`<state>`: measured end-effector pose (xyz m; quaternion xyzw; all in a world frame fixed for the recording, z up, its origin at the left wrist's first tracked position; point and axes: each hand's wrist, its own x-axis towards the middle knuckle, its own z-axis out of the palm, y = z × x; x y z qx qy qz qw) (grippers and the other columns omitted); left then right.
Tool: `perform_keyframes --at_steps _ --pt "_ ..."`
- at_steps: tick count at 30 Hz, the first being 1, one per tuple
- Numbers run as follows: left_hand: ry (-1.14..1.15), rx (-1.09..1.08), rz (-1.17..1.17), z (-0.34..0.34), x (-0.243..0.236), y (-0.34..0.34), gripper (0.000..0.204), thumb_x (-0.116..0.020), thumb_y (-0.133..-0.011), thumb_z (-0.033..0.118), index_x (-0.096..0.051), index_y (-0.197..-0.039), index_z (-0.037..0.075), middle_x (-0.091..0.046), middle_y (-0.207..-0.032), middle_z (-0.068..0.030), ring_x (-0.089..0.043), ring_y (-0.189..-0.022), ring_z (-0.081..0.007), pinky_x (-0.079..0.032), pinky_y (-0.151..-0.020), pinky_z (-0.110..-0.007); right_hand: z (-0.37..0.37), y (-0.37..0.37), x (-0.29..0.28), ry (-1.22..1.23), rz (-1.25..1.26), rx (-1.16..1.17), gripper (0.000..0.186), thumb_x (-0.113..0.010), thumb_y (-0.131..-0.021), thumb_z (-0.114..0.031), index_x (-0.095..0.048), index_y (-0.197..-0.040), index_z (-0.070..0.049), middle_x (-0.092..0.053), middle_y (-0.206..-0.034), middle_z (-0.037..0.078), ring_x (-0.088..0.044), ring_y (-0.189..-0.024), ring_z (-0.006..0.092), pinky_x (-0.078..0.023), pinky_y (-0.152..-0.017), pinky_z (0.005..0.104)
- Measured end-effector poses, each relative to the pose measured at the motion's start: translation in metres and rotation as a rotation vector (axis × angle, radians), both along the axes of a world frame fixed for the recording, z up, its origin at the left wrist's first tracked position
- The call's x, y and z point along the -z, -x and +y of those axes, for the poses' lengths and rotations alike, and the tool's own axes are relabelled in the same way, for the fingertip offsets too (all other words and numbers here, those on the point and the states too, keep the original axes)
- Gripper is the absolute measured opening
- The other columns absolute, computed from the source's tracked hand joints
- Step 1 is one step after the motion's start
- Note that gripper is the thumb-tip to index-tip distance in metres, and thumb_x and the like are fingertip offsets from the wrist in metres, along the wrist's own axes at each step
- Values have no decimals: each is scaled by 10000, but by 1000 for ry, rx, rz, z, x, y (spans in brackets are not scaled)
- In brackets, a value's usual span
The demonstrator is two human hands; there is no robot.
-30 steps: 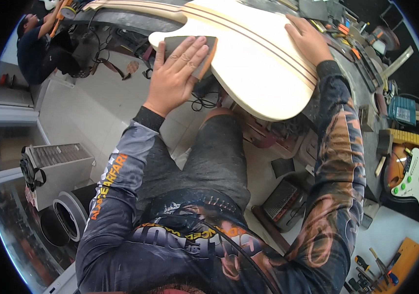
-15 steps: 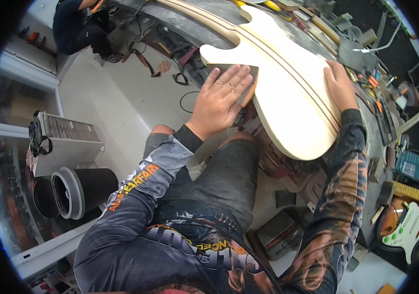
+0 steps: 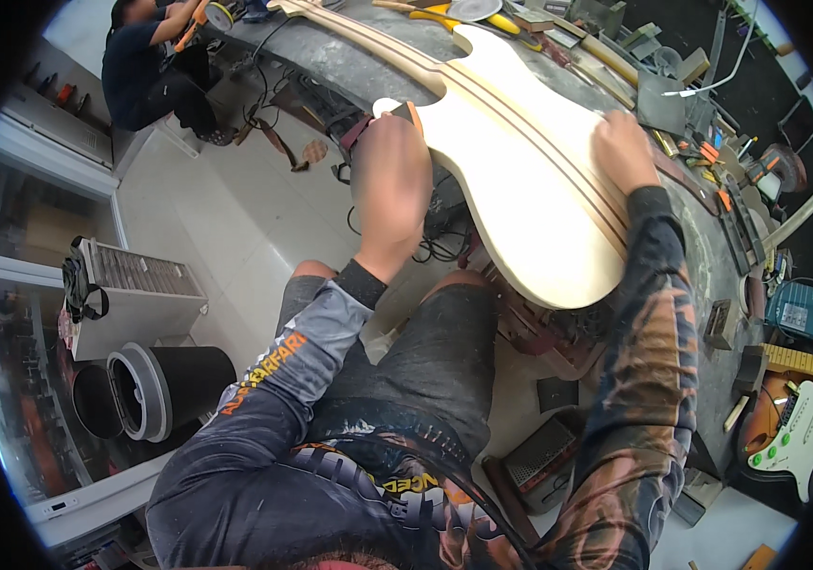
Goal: The person sands the surface and edges of a wooden electric guitar body using a sanding block and a file, turning the instrument over to reach different areas.
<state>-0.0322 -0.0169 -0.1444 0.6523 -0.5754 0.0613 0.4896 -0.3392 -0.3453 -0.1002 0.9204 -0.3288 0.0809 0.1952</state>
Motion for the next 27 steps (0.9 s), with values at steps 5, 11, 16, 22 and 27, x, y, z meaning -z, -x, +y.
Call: perform_keyframes --at_steps 5,11,16,22,27 --pt "-25 15 594 -23 -49 -65 596 -519 -1213 243 -469 -1707 -85 -397 -1820 -319 -340 -1720 -455 -264 -1413 -473 51 -99 -20 -233 -412 -19 426 -561 -1109 -359 -742 -1339 -50 -716 -1354 202 -655 -1327 413 -485 -1167 573" --pt "76 -9 198 -2 -2 -28 642 -509 -1195 186 -366 -1773 -55 -304 -1876 -286 -262 -1764 -418 -224 -1420 -537 64 -102 -33 -358 -411 115 538 -585 -1112 -480 -728 -1414 -57 -698 -1445 194 -617 -1415 402 -441 -1226 544" --pt "-32 131 671 -22 -40 -62 592 -532 -1188 190 -467 -1718 -66 -384 -1841 -285 -333 -1725 -456 -280 -1407 -488 58 -97 -31 -346 -402 68 562 -604 -1105 -501 -727 -1411 -46 -702 -1433 191 -615 -1422 396 -441 -1230 531" --pt "57 -33 28 -2 -7 -34 621 -570 -1151 147 -474 -1747 5 -383 -1848 -272 -314 -1745 -432 -227 -1410 -589 61 -93 -31 -338 -415 77 577 -609 -1100 -516 -726 -1405 -41 -704 -1434 191 -632 -1388 404 -462 -1208 541" --pt "99 -65 145 -20 -16 -38 623 -552 -1155 141 -460 -1756 4 -385 -1857 -238 -286 -1756 -419 -178 -1427 -586 58 -102 -32 -341 -410 42 586 -611 -1103 -521 -723 -1400 -29 -702 -1438 198 -628 -1388 410 -464 -1204 532"
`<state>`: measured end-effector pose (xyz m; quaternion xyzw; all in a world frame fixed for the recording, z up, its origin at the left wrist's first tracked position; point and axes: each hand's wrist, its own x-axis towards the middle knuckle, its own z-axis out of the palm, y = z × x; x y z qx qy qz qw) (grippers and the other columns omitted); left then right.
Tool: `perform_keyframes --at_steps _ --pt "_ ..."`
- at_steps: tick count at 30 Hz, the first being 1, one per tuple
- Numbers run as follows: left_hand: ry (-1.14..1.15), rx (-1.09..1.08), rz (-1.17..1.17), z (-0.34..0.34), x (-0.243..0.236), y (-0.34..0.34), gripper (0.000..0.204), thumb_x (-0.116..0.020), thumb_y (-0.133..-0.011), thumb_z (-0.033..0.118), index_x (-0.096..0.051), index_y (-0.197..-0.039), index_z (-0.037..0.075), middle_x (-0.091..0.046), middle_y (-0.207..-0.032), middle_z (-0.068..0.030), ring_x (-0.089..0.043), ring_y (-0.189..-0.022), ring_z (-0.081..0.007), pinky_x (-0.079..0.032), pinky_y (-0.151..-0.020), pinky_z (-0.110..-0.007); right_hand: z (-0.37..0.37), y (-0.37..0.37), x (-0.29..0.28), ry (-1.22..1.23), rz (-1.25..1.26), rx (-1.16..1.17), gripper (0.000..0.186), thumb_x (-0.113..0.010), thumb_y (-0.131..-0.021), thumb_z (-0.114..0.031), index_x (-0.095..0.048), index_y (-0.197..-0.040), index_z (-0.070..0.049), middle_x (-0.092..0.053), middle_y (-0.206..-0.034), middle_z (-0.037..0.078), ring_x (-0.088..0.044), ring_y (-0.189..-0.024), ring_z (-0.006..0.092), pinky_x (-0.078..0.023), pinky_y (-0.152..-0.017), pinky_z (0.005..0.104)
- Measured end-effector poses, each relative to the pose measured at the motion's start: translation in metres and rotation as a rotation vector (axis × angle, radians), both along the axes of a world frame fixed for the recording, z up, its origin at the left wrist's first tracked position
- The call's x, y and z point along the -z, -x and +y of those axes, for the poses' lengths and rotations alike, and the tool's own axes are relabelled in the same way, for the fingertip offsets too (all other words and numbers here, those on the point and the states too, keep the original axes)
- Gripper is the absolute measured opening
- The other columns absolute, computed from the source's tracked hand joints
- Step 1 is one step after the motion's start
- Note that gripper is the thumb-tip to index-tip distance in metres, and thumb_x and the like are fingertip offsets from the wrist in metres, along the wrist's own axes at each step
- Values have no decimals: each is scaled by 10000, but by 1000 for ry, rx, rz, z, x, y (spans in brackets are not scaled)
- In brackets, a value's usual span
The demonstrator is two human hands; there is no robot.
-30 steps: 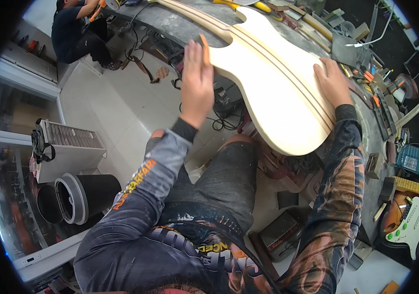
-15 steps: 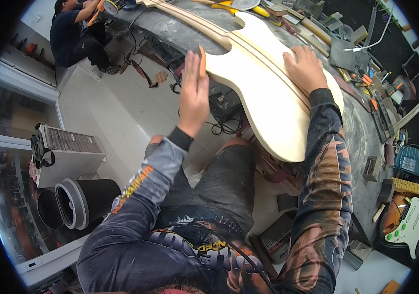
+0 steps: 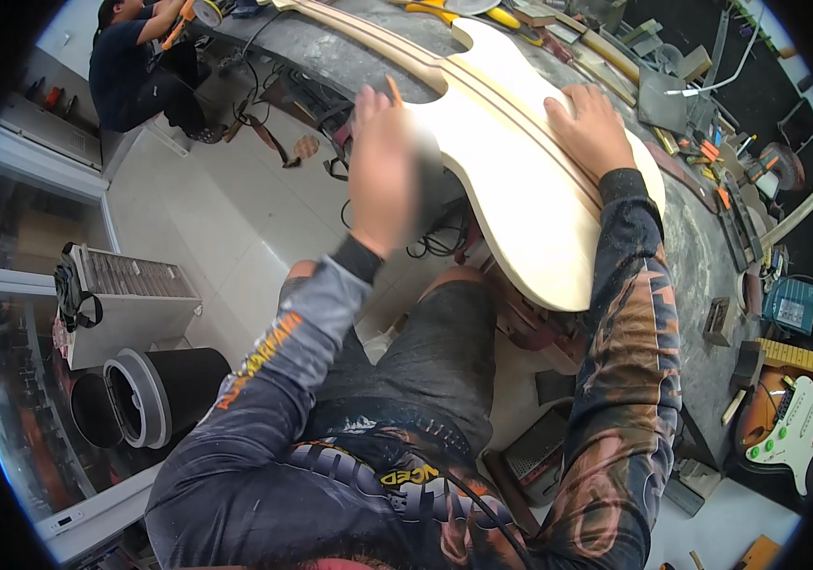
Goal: The person sands the surface and edges of a wooden electric guitar body using a sanding block and a file, turning the instrument over to reach different areas.
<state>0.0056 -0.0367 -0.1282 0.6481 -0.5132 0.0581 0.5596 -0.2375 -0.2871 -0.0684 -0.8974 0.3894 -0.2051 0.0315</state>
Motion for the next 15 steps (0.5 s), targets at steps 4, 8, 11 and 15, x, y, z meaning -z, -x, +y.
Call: perform_keyframes --at_steps 4,8,11,15 --pt "-83 236 -211 37 25 58 848 -674 -963 87 -465 -1786 94 -376 -1886 -162 -295 -1770 -357 -122 -1431 -625 3 4 1 -15 -8 3 590 -614 -1112 -529 -719 -1407 -28 -696 -1443 200 -621 -1395 402 -459 -1203 524" --pt "-96 191 -555 29 22 1 808 -670 -985 121 -493 -1774 108 -449 -1854 -131 -362 -1747 -324 -122 -1434 -615 4 13 -3 -43 18 26 602 -621 -1109 -534 -712 -1424 -28 -692 -1452 190 -617 -1414 390 -458 -1205 521" --pt "-30 -75 -214 20 14 -16 698 -639 -1051 140 -540 -1739 84 -490 -1825 -146 -382 -1734 -340 -131 -1432 -615 2 3 -4 -43 13 12 606 -627 -1102 -535 -712 -1420 -26 -694 -1445 188 -617 -1416 388 -461 -1202 518" --pt "-4 71 -353 25 22 36 786 -716 -946 173 -560 -1704 34 -485 -1813 -206 -393 -1725 -376 -219 -1410 -623 7 -1 -3 -37 17 23 612 -632 -1095 -537 -715 -1418 -25 -698 -1439 192 -621 -1407 392 -466 -1204 514"
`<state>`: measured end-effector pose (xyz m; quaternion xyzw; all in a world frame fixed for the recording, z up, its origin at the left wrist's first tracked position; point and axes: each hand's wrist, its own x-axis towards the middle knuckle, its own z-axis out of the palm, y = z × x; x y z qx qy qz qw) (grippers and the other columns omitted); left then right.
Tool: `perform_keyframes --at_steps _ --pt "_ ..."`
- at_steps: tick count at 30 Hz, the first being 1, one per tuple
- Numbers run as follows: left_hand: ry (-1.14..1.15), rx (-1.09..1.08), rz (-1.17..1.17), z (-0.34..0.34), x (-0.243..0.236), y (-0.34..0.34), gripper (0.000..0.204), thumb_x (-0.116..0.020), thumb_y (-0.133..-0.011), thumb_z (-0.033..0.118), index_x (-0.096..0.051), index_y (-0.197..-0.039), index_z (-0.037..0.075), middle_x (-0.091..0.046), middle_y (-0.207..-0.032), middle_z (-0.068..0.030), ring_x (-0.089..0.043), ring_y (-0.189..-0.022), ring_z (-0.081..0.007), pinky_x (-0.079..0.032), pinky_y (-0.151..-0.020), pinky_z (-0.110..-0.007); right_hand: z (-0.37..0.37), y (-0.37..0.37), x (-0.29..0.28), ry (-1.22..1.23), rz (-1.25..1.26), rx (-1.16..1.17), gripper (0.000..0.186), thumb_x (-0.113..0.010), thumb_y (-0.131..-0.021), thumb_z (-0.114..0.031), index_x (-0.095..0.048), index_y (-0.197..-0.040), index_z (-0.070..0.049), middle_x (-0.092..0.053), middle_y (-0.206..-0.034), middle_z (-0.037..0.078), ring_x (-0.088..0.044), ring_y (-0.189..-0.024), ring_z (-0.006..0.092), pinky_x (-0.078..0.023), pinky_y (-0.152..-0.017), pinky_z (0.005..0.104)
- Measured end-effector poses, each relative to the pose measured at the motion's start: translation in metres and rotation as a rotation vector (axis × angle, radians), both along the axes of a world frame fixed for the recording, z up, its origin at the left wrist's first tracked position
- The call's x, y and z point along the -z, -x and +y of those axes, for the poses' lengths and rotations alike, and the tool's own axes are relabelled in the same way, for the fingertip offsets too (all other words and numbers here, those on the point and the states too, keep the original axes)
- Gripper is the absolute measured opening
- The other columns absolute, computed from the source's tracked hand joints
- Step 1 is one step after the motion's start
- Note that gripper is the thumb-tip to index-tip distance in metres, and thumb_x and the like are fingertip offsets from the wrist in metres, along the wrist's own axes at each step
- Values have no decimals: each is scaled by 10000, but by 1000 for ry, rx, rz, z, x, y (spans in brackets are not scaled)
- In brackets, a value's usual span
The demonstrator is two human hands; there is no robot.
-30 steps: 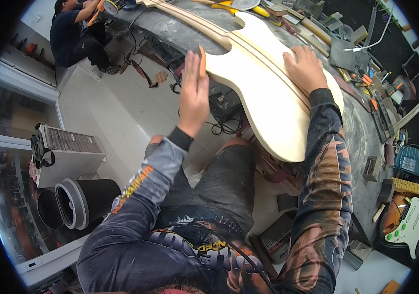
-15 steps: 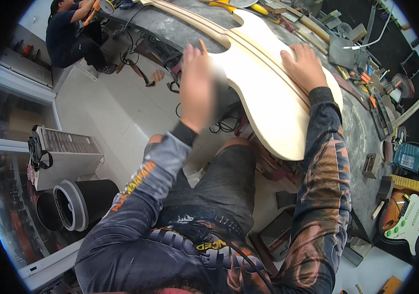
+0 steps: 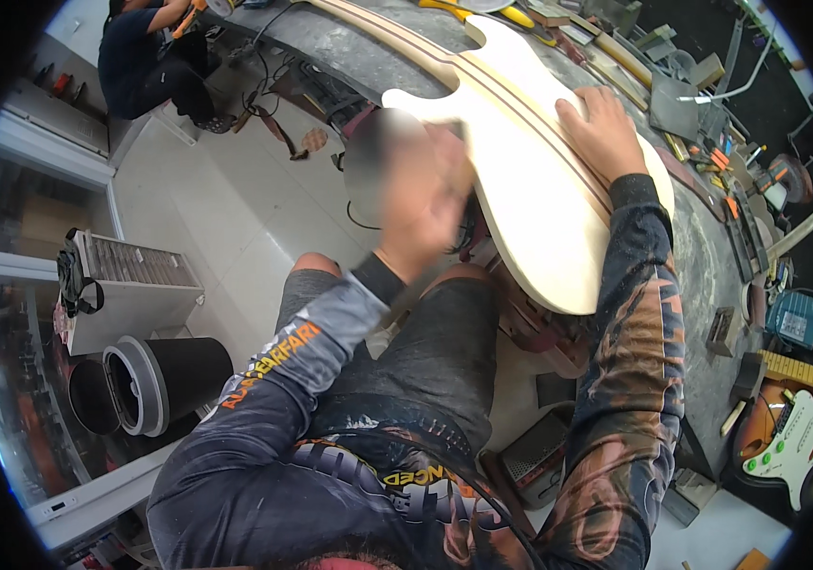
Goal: The person sands the surface and edges of a wooden electric guitar body using a sanding block and a file, turning the instrument over to reach different areas.
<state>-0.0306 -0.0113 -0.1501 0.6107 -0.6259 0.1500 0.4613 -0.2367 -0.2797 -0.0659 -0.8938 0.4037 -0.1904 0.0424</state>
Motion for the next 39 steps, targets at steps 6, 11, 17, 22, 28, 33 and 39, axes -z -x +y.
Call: perform_keyframes --at_steps 6,11,17,22,28,33,39 --pt "-18 55 -11 -6 -19 -21 614 -655 -1061 174 -617 -1669 95 -579 -1763 -111 -495 -1668 -299 -169 -1424 -615 -8 12 1 28 -17 -18 623 -634 -1097 -548 -718 -1417 -20 -697 -1437 199 -624 -1397 393 -468 -1204 518" --pt "9 -168 411 -27 -31 -68 519 -508 -1172 211 -617 -1631 -7 -600 -1696 -256 -526 -1623 -408 -209 -1412 -613 -2 4 -1 25 -10 -15 641 -630 -1096 -555 -717 -1424 -12 -694 -1442 204 -621 -1405 393 -465 -1212 514" --pt "153 35 326 -7 -5 -17 575 -502 -1204 223 -497 -1721 -28 -424 -1823 -285 -354 -1722 -444 -285 -1405 -490 0 5 5 0 6 5 659 -620 -1086 -569 -705 -1441 -21 -690 -1454 209 -614 -1417 404 -456 -1213 537" --pt "-285 191 1065 -25 -49 -66 572 -441 -1218 183 -449 -1738 -55 -434 -1825 -272 -390 -1713 -404 -285 -1400 -426 -8 12 8 45 -31 -51 673 -617 -1080 -573 -696 -1460 -24 -683 -1475 209 -615 -1417 411 -450 -1216 545" --pt "28 31 196 -7 12 -26 600 -525 -1177 124 -466 -1769 47 -353 -1885 -197 -263 -1770 -402 -168 -1434 -551 -6 6 4 49 -1 -32 680 -628 -1077 -578 -708 -1437 -6 -699 -1449 213 -624 -1406 414 -471 -1210 522" --pt "117 -16 398 -28 -13 -38 597 -567 -1139 143 -532 -1726 39 -455 -1837 -177 -323 -1752 -386 -150 -1431 -601 -7 2 3 60 -19 -54 676 -626 -1081 -575 -714 -1413 7 -699 -1442 220 -627 -1401 415 -473 -1208 516" --pt "-11 435 235 17 -5 43 677 -642 -1016 90 -596 -1692 74 -512 -1802 -175 -410 -1717 -380 -223 -1422 -591 -6 7 2 21 -3 -25 651 -647 -1097 -572 -712 -1415 -8 -700 -1441 203 -632 -1400 403 -482 -1185 511"
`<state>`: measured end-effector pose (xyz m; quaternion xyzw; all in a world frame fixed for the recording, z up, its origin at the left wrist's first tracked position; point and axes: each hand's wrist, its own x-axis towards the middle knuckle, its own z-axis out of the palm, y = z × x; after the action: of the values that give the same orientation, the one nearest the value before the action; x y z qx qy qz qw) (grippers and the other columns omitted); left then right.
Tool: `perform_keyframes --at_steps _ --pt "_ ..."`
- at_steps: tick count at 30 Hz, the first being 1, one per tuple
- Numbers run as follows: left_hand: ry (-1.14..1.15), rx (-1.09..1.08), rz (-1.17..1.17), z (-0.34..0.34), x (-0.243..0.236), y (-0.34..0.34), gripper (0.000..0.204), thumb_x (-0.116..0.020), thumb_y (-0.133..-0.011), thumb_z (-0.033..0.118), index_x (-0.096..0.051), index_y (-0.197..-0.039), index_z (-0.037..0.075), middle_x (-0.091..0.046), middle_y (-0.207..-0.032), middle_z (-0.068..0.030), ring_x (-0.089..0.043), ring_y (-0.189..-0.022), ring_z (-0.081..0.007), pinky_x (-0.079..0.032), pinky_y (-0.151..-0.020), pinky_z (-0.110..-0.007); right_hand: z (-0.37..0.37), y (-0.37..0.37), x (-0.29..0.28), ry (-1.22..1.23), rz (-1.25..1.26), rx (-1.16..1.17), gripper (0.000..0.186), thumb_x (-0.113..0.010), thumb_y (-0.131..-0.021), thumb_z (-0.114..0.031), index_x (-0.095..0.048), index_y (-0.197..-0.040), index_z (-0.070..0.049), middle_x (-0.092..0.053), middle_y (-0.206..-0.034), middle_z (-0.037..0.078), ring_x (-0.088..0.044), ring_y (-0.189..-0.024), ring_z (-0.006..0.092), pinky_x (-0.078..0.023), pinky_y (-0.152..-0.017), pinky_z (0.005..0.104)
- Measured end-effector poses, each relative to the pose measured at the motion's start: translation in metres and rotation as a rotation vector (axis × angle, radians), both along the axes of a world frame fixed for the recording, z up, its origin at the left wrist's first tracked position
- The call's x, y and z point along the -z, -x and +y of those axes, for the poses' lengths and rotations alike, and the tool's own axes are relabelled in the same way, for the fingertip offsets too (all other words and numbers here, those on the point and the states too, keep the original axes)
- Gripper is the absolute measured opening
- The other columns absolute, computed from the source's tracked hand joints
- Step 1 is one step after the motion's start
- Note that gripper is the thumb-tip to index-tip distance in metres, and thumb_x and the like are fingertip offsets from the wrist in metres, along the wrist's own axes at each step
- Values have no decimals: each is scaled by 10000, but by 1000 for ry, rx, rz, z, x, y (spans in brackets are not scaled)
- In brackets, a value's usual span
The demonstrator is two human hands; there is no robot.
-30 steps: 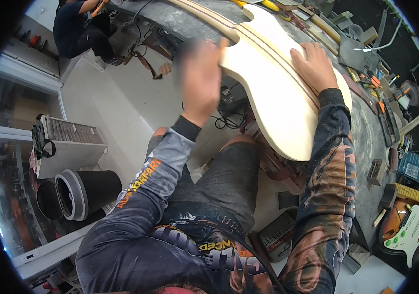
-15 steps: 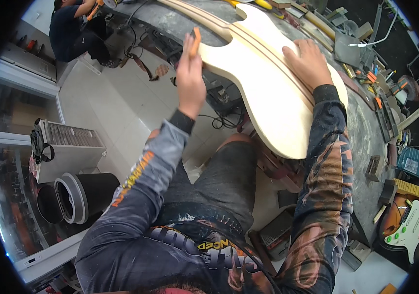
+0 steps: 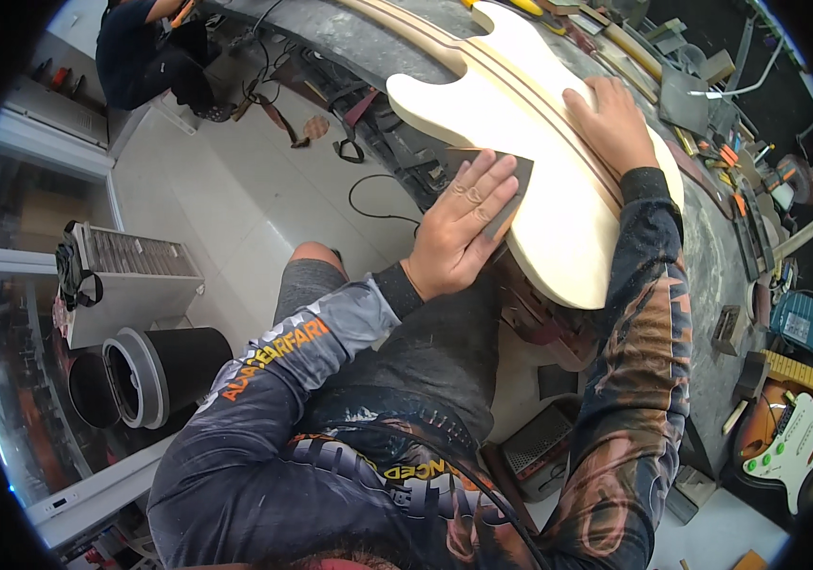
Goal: The person sands the surface and edges of a wooden electric guitar body using a sanding block and a file, turning the instrument over to reach different areas.
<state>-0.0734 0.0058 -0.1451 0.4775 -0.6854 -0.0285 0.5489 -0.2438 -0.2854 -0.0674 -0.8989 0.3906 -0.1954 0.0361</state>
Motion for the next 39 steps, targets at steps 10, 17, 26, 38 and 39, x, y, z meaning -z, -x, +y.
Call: perform_keyframes --at_steps 10,17,26,38,39 --pt "-66 -631 -213 -18 7 -129 603 -627 -1070 143 -614 -1667 57 -576 -1756 -156 -437 -1699 -354 -160 -1426 -615 1 -2 -3 -21 2 7 670 -644 -1090 -564 -707 -1436 7 -694 -1460 220 -631 -1407 398 -470 -1223 491" --pt "59 -521 304 -25 -1 -115 596 -504 -1152 102 -491 -1738 -4 -437 -1834 -229 -355 -1734 -401 -219 -1434 -517 1 -1 -2 -20 7 14 676 -654 -1080 -567 -710 -1433 7 -691 -1456 230 -630 -1408 397 -474 -1220 485" --pt "124 -272 -393 -26 -7 -85 753 -688 -870 42 -678 -1621 89 -640 -1705 -137 -529 -1649 -335 -325 -1400 -533 3 3 -3 -37 -18 -16 680 -650 -1085 -564 -706 -1426 22 -690 -1446 234 -630 -1400 404 -476 -1215 480" --pt "103 -359 -98 -26 -2 -63 648 -654 -1009 88 -621 -1654 31 -585 -1722 -226 -500 -1642 -433 -337 -1375 -600 0 2 2 -15 10 15 694 -638 -1086 -573 -709 -1429 27 -692 -1440 248 -632 -1398 413 -483 -1214 487" --pt "131 -345 -96 -33 -11 -76 625 -650 -1016 84 -639 -1638 29 -620 -1688 -228 -537 -1614 -436 -358 -1365 -595 -2 5 0 4 -4 -6 693 -638 -1085 -571 -709 -1428 27 -692 -1433 250 -630 -1397 418 -484 -1213 490"
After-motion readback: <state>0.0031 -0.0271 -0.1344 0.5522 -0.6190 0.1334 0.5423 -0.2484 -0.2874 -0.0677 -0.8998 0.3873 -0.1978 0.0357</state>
